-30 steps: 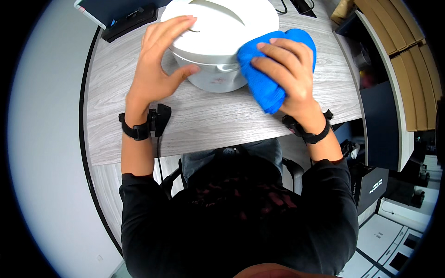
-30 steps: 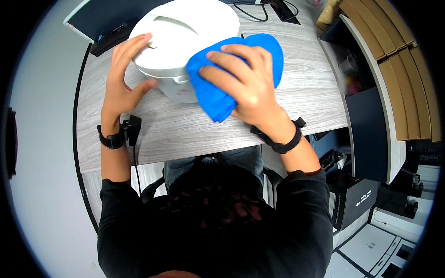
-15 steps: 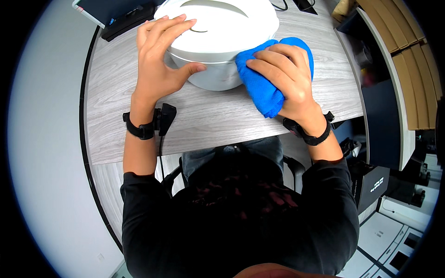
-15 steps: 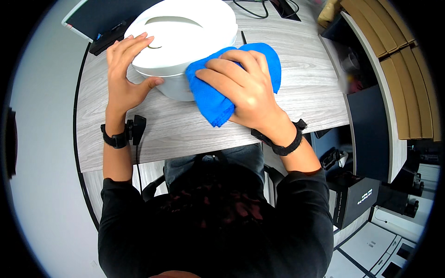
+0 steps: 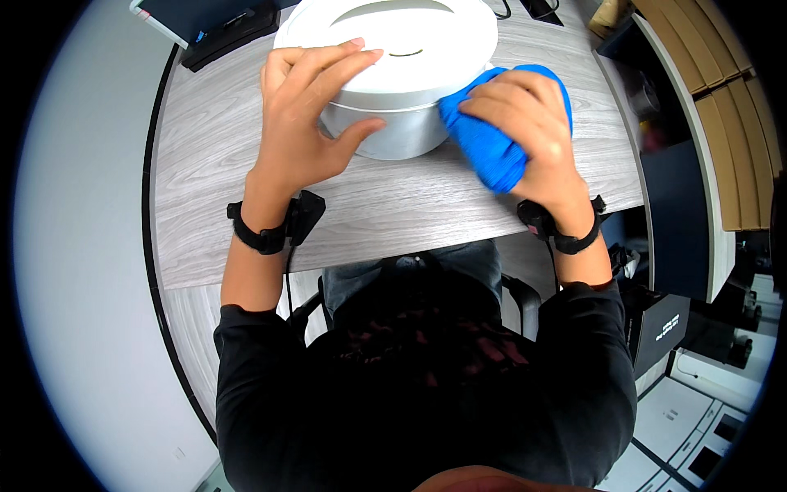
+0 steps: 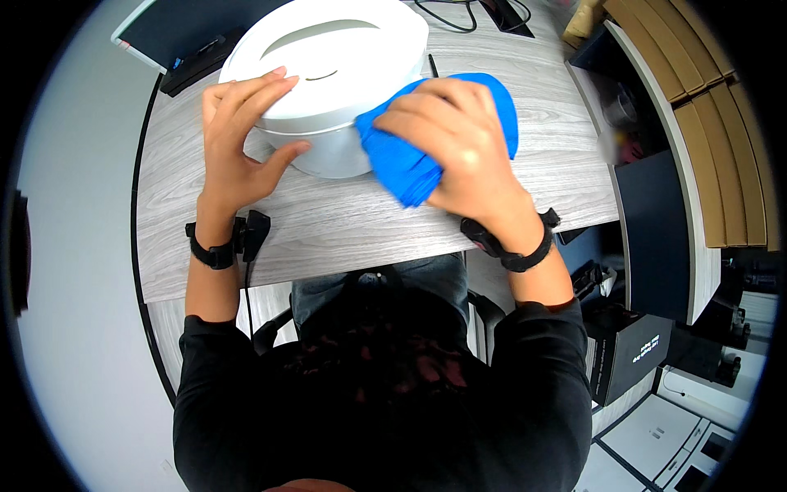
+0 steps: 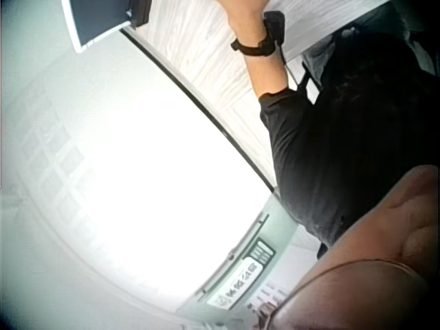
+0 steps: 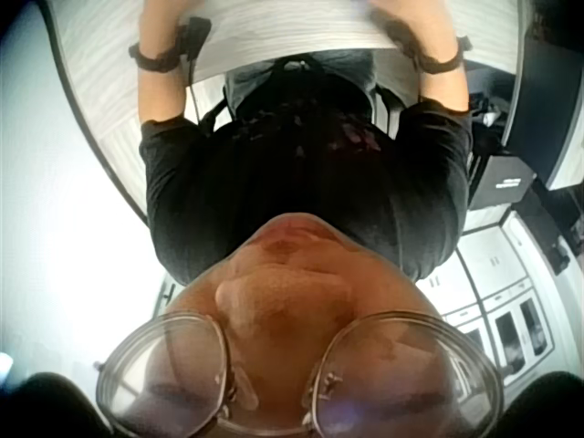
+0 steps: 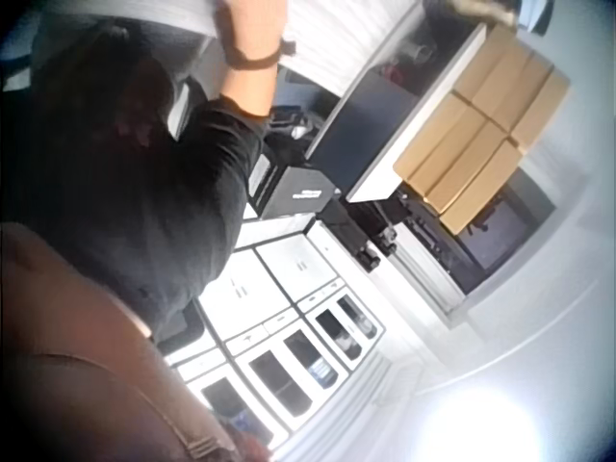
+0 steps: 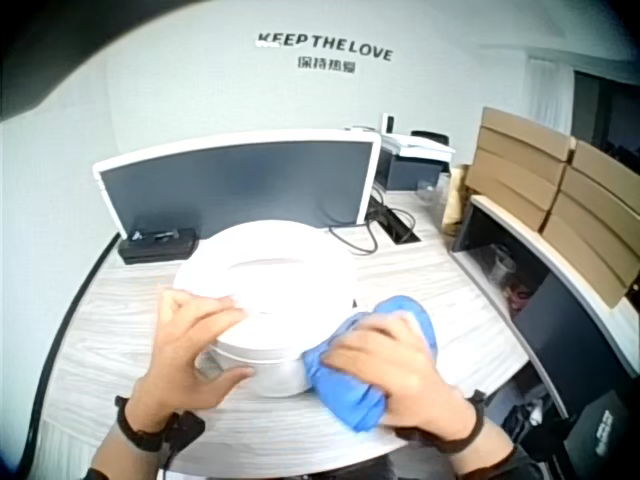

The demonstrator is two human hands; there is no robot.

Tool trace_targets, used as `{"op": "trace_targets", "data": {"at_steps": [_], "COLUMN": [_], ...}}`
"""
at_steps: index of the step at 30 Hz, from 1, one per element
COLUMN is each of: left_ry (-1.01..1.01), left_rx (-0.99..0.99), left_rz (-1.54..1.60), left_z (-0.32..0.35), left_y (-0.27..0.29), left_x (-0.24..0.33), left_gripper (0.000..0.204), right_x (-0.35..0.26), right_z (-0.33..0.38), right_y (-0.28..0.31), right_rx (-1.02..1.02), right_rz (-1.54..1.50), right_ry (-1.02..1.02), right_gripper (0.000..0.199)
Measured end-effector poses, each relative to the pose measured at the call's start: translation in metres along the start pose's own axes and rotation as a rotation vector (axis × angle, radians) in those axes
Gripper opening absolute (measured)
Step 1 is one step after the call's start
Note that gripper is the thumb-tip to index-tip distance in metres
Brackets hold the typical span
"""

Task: The person uses a screwdriver to tighten screws on the top of a white cylindrical appliance, then attaches a lid and wipes the exterior with a blue cloth.

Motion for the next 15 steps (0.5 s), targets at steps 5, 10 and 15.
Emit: {"op": "trace_targets", "data": {"at_steps": [5, 10, 15], "left_ry": [-0.074, -0.018, -0.032], "left_rx": [0.026, 0.066, 0.029], "left_rz": [-0.02, 0.056, 0.034], "left_z": [-0.004, -0.003, -0.002], "left_y": [0.002, -0.002, -0.002], "left_x": [0.009, 0.011, 0.008], "left_gripper": [0.063, 0.061, 0.065], "right_x": [0.007, -0.019, -0.019], "right_z": [0.006, -0.002, -0.001], "right_y": [0.0, -0.012, -0.011], "right_rx": [0.102, 0.123, 0.103], "right_rz": [-0.013, -0.032, -0.067], "right_ry": [0.032, 0.041, 0.025], "right_gripper": [0.04, 0.043, 0.042]}}
Point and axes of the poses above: each hand's wrist, its own z-axis away from the middle knuckle, its own y-axis out of the back of the hand, x = y × z, the point moved 10 cm from there along -z, towards the middle knuckle, and after that the axes turned 1 degree about -z, right-handed, at the moved point
